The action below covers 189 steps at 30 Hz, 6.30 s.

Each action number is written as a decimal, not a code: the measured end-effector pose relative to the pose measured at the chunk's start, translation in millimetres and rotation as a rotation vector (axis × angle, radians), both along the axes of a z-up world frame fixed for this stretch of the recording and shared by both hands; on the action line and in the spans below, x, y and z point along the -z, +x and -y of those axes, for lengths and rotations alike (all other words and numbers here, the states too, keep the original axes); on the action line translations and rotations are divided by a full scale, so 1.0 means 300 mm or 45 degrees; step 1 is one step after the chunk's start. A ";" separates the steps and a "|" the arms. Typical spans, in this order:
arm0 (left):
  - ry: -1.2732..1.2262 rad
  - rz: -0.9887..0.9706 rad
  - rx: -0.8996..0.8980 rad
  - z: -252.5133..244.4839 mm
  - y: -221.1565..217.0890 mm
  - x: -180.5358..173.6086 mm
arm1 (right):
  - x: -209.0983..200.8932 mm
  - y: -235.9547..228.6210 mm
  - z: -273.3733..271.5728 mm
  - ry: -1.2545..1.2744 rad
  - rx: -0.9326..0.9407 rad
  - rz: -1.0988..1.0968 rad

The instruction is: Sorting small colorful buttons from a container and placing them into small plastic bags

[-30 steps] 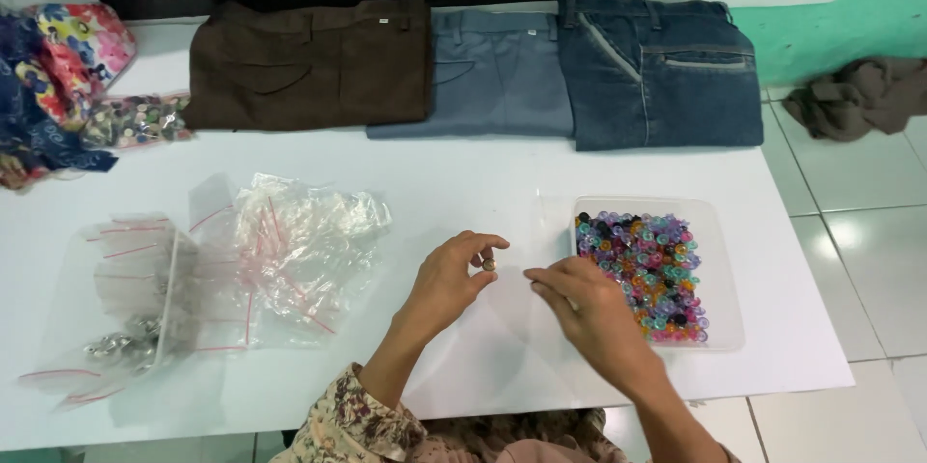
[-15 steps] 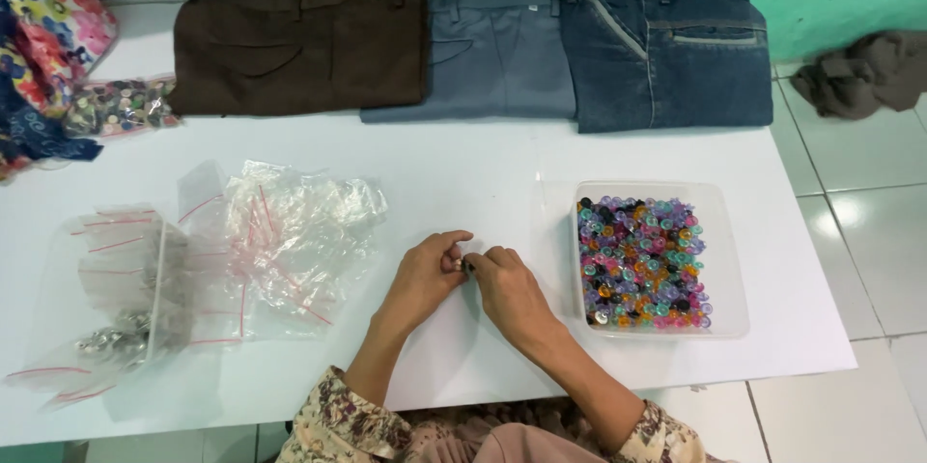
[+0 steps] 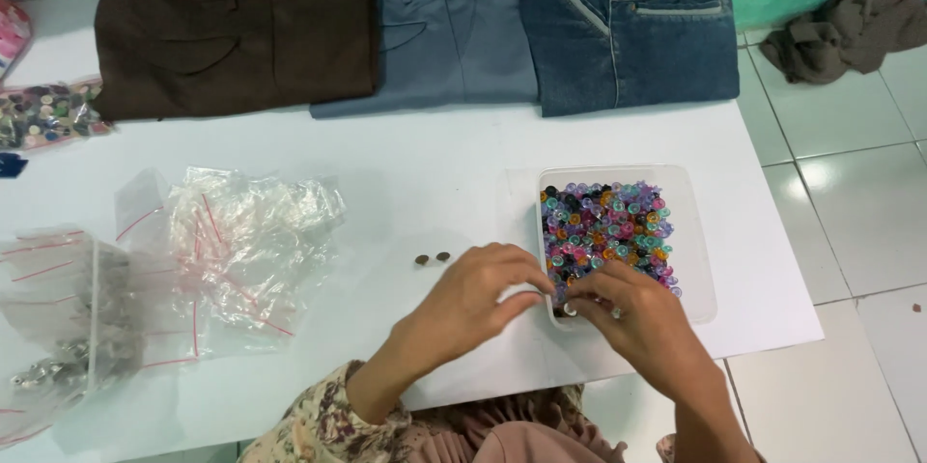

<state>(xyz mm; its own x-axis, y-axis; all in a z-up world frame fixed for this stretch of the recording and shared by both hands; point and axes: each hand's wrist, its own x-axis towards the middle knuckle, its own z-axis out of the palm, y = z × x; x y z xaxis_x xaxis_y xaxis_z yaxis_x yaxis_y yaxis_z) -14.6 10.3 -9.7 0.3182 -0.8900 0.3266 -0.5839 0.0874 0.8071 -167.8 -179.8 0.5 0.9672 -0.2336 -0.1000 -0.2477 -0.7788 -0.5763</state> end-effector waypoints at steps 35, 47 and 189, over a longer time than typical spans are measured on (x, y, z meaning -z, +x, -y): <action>0.311 -0.386 -0.342 0.251 0.053 -0.013 | 0.310 0.148 0.256 -0.651 0.029 -0.103; 0.248 -0.548 -0.419 0.233 0.069 0.040 | 0.089 0.116 0.230 -0.216 -0.134 -0.523; 0.102 -0.823 -0.357 -0.223 -0.052 0.108 | 0.266 0.212 0.230 -1.058 -0.024 -0.516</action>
<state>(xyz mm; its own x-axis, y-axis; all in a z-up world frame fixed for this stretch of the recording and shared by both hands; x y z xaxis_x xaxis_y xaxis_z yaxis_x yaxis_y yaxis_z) -30.2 77.1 -42.1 0.6472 -0.7593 -0.0679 0.0222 -0.0702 0.9973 -104.2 -248.9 -79.3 0.8991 -0.3667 -0.2389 -0.2917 -0.9091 0.2975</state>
